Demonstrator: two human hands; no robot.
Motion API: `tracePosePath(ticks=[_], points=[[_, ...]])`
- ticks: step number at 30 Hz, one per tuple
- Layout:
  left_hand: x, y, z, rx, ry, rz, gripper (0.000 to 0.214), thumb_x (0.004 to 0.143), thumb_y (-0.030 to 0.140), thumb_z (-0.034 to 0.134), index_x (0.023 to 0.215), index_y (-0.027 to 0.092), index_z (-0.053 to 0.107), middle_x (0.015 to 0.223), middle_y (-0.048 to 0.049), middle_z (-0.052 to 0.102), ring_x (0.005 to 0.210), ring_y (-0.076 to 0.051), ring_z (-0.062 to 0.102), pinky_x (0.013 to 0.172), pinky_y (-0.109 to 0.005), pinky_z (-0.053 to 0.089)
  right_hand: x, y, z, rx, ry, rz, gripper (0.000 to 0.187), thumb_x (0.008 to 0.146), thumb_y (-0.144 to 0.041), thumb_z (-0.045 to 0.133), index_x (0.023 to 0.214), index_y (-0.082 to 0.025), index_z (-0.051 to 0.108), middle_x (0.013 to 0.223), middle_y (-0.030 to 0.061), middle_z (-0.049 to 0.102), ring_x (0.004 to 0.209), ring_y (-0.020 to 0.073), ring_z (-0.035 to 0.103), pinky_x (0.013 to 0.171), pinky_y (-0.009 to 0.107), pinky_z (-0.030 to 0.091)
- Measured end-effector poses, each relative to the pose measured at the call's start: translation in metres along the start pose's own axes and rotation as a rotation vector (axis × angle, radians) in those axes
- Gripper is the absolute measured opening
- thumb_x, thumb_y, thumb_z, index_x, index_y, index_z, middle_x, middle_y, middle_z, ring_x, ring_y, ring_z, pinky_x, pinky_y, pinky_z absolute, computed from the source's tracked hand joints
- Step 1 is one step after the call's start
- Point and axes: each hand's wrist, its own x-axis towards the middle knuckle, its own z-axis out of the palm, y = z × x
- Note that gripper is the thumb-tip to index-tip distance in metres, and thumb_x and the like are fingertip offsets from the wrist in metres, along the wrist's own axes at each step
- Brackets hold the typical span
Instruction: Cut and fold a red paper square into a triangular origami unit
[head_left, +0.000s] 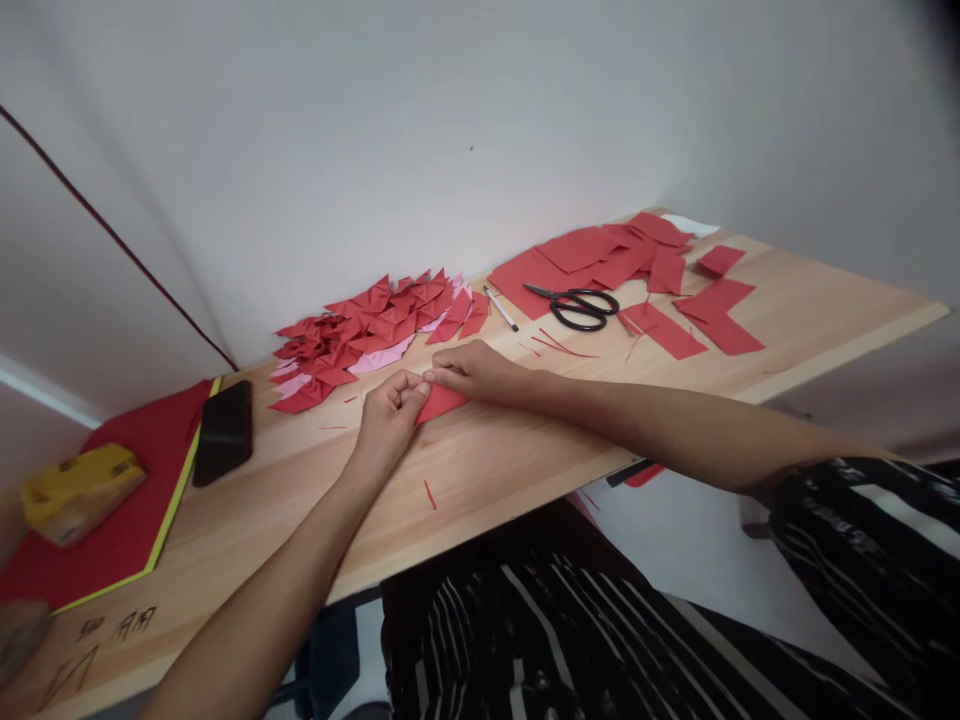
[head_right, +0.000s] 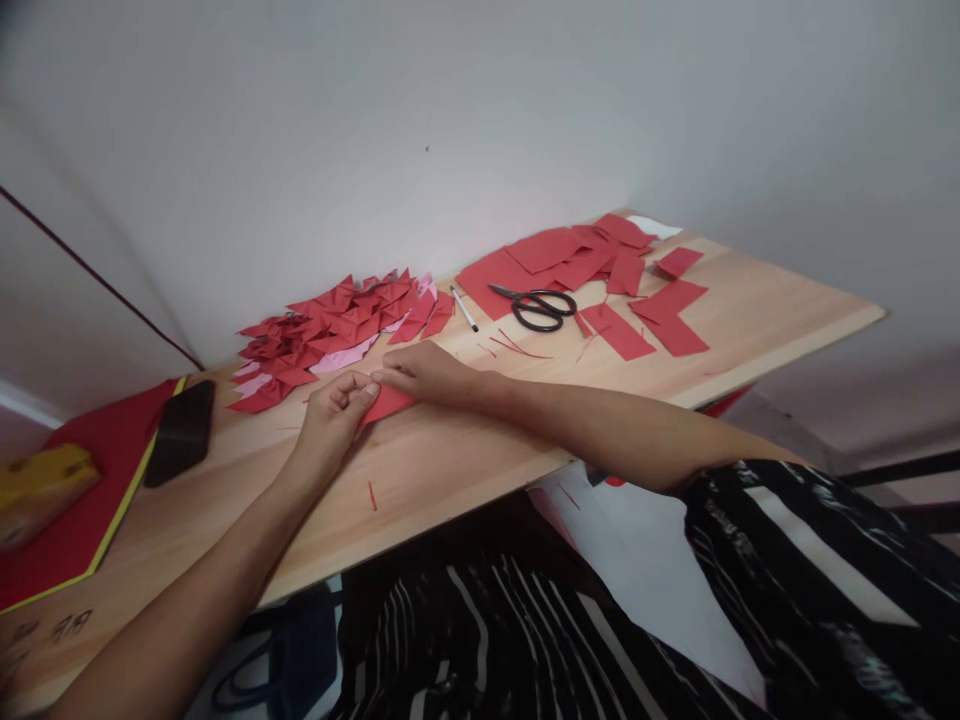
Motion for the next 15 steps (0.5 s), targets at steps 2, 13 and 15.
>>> tracePosePath(ticks=[2,13,15], points=[[-0.0007,0.0016,0.0004,-0.012,-0.002,-0.008,0.026,0.083,0.042,0.059,0.076,0.017,0.055,0.045,0.0097,0.033,0.038,-0.005,0.024,0.041,-0.02,0.016,-0.0001,0.0012,-0.0004,0.018,0.003,-0.003,0.034,0.09,-0.034,0.04,0.06,-0.021,0.029,0.058,-0.0049,0.034,0.057,0.0097,0.033,0.057,0.025,0.024],[-0.0048,0.0052,0.0012,-0.116,-0.1,-0.067,0.03,0.082,0.043,0.06,0.071,0.017,0.05,0.044,0.0072,0.045,0.037,-0.005,0.035,0.043,-0.018,0.025,-0.0044,0.0017,-0.0035,0.065,-0.006,0.0,0.035,0.089,-0.039,0.041,0.06,-0.021,0.03,0.057,-0.0049,0.034,0.058,0.0099,0.033,0.056,0.025,0.023],[-0.0048,0.0048,0.0014,-0.13,-0.089,-0.065,0.029,0.081,0.042,0.061,0.072,0.017,0.05,0.045,0.0066,0.047,0.038,-0.005,0.035,0.043,-0.018,0.025,-0.0034,0.0021,-0.0036,0.083,-0.016,-0.003,0.039,0.09,-0.041,0.041,0.059,-0.021,0.028,0.056,-0.0053,0.031,0.057,0.0095,0.031,0.056,0.025,0.023]])
